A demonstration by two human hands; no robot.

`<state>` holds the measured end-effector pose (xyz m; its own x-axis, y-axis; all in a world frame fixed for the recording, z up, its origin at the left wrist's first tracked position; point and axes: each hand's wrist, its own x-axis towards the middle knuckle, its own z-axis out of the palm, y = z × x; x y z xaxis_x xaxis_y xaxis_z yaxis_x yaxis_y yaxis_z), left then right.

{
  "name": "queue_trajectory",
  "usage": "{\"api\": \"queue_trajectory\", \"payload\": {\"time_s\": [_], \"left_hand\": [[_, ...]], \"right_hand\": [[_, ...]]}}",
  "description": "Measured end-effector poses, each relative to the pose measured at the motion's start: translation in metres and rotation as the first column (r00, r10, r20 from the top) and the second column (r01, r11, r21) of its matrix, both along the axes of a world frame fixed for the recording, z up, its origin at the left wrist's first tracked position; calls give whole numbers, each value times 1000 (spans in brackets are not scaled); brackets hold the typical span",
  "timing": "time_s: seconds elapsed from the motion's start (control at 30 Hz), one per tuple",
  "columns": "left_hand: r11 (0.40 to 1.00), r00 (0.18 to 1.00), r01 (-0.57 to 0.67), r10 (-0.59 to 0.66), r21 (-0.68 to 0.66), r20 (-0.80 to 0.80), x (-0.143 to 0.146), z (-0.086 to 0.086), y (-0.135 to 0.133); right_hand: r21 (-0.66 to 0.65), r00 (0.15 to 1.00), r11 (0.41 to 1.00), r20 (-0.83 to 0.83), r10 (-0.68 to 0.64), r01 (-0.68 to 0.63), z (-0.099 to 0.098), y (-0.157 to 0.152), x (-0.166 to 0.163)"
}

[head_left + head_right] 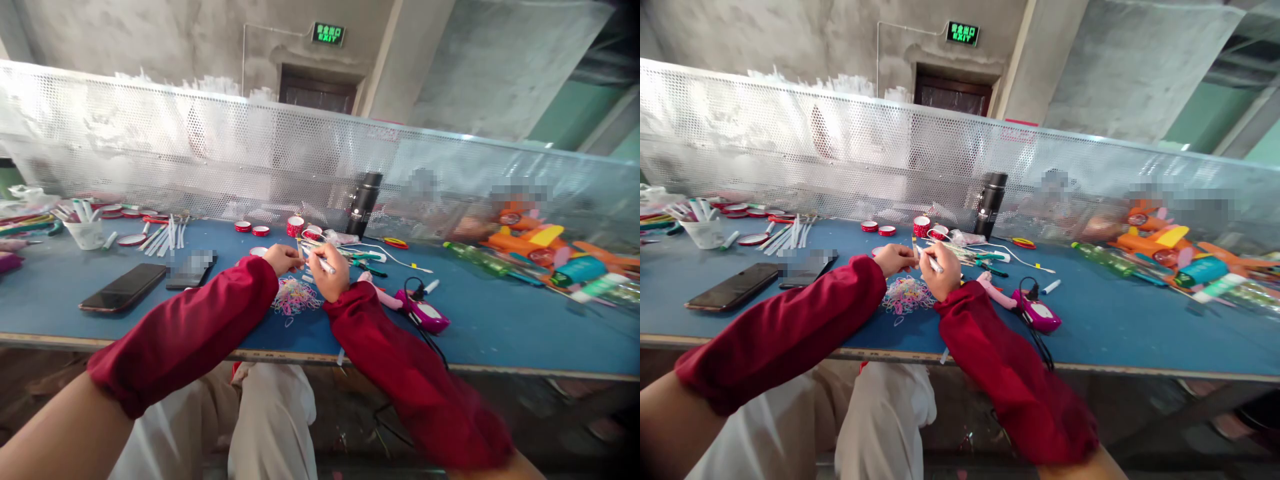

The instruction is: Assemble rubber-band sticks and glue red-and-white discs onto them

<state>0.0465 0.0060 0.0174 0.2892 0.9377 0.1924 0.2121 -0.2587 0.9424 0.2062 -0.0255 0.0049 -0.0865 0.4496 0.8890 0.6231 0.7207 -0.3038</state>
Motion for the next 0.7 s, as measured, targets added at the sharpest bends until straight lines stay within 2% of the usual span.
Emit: {"api": "queue_trajectory", "payload": {"time_s": [0.27,0.7], "left_hand": [[1000,1000,-5,5,24,2,0,-2,2],[1000,1000,-30,30,-4,-4,1,4,-5]], "right_hand": [[15,1000,999,6,-30,29,-1,0,0],[32,999,999,48,9,-10,0,-2,-2]]}}
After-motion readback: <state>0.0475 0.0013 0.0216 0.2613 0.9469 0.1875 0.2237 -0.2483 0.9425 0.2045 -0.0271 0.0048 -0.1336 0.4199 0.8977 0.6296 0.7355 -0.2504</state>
